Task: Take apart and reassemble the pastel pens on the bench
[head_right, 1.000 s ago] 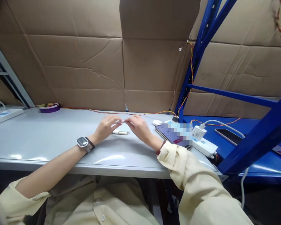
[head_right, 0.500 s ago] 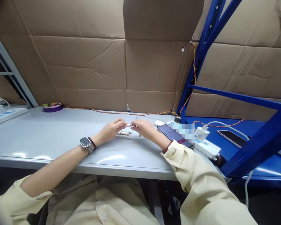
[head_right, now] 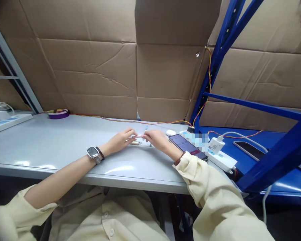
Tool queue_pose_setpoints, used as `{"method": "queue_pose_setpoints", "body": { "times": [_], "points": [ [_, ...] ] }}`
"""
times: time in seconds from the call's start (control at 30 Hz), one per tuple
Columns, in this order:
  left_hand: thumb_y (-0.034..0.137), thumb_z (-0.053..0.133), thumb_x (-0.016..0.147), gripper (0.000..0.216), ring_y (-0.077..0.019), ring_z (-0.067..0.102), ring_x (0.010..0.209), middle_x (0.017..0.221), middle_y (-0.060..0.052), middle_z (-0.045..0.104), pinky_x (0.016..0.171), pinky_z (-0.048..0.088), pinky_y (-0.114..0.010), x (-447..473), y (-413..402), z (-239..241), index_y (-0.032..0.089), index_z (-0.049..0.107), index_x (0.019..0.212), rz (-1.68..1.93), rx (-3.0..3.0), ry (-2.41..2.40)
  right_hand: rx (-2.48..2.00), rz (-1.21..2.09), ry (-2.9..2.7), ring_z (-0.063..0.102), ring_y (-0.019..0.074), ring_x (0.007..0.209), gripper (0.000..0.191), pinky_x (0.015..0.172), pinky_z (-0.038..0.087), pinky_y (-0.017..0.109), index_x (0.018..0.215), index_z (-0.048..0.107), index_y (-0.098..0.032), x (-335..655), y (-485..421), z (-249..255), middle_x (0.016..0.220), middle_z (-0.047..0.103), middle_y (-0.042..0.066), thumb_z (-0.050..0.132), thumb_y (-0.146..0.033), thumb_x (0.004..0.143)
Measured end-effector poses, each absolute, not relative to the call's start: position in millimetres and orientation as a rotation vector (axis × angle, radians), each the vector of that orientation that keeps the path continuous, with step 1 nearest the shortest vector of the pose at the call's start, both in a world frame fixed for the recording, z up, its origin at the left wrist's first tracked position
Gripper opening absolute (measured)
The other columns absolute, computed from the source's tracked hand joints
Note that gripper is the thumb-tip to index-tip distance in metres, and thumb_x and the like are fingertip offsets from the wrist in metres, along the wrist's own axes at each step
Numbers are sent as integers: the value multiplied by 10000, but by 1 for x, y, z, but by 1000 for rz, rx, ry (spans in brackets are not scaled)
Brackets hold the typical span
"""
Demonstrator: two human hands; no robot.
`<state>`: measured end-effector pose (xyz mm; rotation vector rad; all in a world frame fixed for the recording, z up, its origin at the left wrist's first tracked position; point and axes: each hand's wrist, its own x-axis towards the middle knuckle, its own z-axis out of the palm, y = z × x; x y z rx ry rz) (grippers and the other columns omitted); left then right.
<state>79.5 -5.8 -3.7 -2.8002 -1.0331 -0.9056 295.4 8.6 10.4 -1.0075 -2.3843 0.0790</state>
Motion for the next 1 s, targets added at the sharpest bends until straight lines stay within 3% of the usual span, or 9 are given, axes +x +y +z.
{"method": "queue_pose_setpoints", "body": {
  "times": [0.1, 0.2, 0.4, 0.6, 0.73, 0.9, 1.0],
  "points": [
    [275, 391, 928, 158, -156, 560, 776, 1006, -43, 525, 697, 442, -272, 80, -7, -3, 192, 497, 1010, -910, -2804, -1044, -980, 96, -2349, 579, 155, 692, 181, 633, 405, 249, 793, 611, -172, 296, 9, 10, 748, 657, 36, 494, -289, 867],
    [277, 389, 928, 153, -154, 562, 765, 998, -38, 534, 691, 440, -271, 81, -7, -3, 194, 498, 996, -909, -2814, -1045, -978, 125, -2348, 583, 159, 696, 222, 622, 411, 250, 853, 609, -181, 296, 6, 11, 769, 658, 29, 549, -392, 826],
    [287, 392, 926, 149, -152, 571, 772, 994, -23, 551, 683, 437, -259, 81, -8, -2, 217, 499, 1002, -903, -2822, -1053, -1043, 165, -2266, 527, 139, 527, 454, 560, 369, 259, 585, 550, -180, 290, 3, 12, 552, 593, 16, 327, -358, 938],
    [313, 363, 935, 204, -155, 558, 725, 992, -28, 568, 646, 426, -273, 79, -7, -3, 204, 520, 1004, -874, -2789, -1113, -962, 291, -2254, 552, 131, 576, 287, 593, 411, 253, 676, 587, -176, 291, 9, 10, 643, 644, 11, 432, -277, 896],
    [307, 395, 924, 197, -151, 563, 737, 985, -38, 579, 657, 430, -280, 79, -5, -5, 187, 532, 1000, -830, -2813, -1117, -888, 363, -2246, 598, 142, 708, 128, 700, 458, 264, 755, 599, -182, 291, 10, 7, 752, 669, 23, 523, -245, 837],
    [357, 317, 947, 259, -168, 572, 735, 890, -19, 618, 649, 419, -269, 80, -6, -4, 224, 522, 1032, -840, -2818, -1170, -871, 350, -2186, 586, 183, 833, 190, 780, 448, 318, 897, 610, -176, 290, 6, 9, 880, 652, 56, 606, -324, 778],
    [390, 288, 951, 302, -166, 566, 671, 809, -9, 622, 612, 407, -262, 80, -8, -3, 229, 526, 1042, -832, -2822, -1201, -914, 379, -2186, 580, 166, 685, 220, 675, 446, 305, 851, 633, -173, 290, 6, 10, 759, 660, 39, 511, -355, 844]
  ]
}}
